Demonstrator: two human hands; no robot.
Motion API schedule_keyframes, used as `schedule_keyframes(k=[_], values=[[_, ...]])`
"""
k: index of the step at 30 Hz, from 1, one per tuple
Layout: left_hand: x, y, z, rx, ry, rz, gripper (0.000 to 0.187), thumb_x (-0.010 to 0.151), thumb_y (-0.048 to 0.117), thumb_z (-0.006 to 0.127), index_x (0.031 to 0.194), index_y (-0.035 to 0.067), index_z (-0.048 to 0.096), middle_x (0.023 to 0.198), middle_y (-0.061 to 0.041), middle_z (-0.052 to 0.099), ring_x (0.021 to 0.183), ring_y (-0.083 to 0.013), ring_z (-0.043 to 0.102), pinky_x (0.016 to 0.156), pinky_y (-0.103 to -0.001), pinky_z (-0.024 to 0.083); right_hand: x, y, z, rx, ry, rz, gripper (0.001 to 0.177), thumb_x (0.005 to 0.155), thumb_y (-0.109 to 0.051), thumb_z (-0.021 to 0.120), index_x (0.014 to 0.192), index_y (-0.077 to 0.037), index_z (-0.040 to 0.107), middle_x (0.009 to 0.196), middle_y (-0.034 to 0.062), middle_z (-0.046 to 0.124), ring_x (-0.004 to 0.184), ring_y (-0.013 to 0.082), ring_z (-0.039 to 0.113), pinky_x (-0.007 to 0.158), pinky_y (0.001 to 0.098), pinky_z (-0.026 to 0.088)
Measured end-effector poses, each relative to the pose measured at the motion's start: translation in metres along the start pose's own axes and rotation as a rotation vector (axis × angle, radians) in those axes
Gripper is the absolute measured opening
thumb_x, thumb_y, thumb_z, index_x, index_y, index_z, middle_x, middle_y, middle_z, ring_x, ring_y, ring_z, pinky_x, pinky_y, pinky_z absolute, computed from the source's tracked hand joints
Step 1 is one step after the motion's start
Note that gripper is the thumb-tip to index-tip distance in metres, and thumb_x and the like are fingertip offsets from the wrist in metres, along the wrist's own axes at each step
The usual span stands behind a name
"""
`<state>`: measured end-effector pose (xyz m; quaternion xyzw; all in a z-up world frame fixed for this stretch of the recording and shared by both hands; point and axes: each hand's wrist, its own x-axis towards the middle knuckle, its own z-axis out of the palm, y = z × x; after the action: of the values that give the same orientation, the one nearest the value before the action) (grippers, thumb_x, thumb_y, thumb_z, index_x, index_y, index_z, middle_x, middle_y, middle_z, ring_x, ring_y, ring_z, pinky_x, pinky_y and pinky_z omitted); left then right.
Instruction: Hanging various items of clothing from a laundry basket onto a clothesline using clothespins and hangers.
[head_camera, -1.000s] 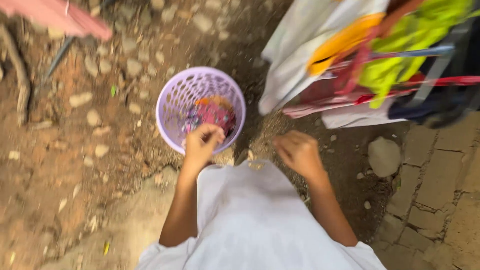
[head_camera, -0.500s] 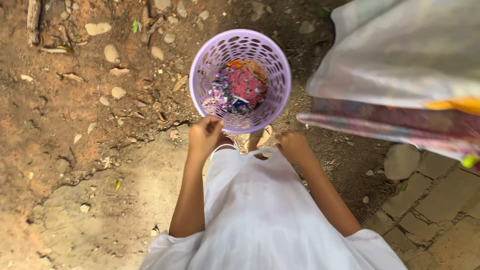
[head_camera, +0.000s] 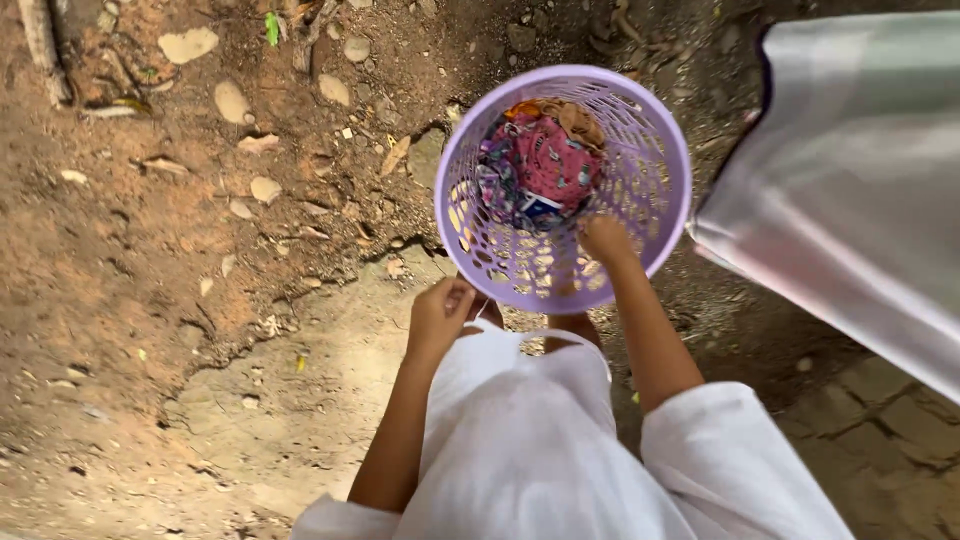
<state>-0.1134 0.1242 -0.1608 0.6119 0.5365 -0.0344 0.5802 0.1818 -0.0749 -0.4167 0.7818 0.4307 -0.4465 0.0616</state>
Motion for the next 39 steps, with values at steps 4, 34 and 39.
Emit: schedule_keyframes(k=[4, 34, 39], values=[[0.022, -0.029, -0.006, -0.253, -0.141, -0.326, 0.018, 0.094, 0.013, 0.067, 0.106, 0.001, 0.069, 0.093, -0.009, 0.071, 0.078, -0.0146, 0.073, 0.062, -0.033, 0.062, 0.085, 0.004, 0.041, 0.123, -0.008, 0.184, 0.028, 0.088, -0.032, 0.072, 0.114, -0.022, 0.075, 0.115, 0.0194, 0.068, 0.103, 0.0397, 0.067, 0.088, 0.0517, 0.055], [0.07, 0.001, -0.021, 0.281, -0.274, 0.341, 0.066, 0.084, 0.012, 0.08, 0.143, 0.009, 0.05, 0.137, -0.022, 0.056, 0.123, -0.0365, 0.059, 0.101, -0.048, 0.049, -0.161, -0.127, -0.075, 1.933, 0.413, 0.172, 0.028, 0.097, -0.02, 0.072, 0.077, -0.012, 0.054, 0.067, 0.0003, 0.056, 0.054, 0.0115, 0.051, 0.05, 0.0319, 0.049], [0.079, 0.036, -0.029, 0.624, -0.239, 0.441, 0.11, 0.064, 0.009, 0.09, 0.154, 0.022, 0.028, 0.157, -0.024, 0.031, 0.137, -0.0443, 0.042, 0.109, -0.052, 0.04, -0.25, -0.17, -0.13, 2.127, 0.534, -0.346, 0.041, 0.09, -0.043, 0.083, 0.082, -0.017, 0.052, 0.083, -0.0039, 0.058, 0.077, 0.0111, 0.057, 0.064, 0.0283, 0.048]])
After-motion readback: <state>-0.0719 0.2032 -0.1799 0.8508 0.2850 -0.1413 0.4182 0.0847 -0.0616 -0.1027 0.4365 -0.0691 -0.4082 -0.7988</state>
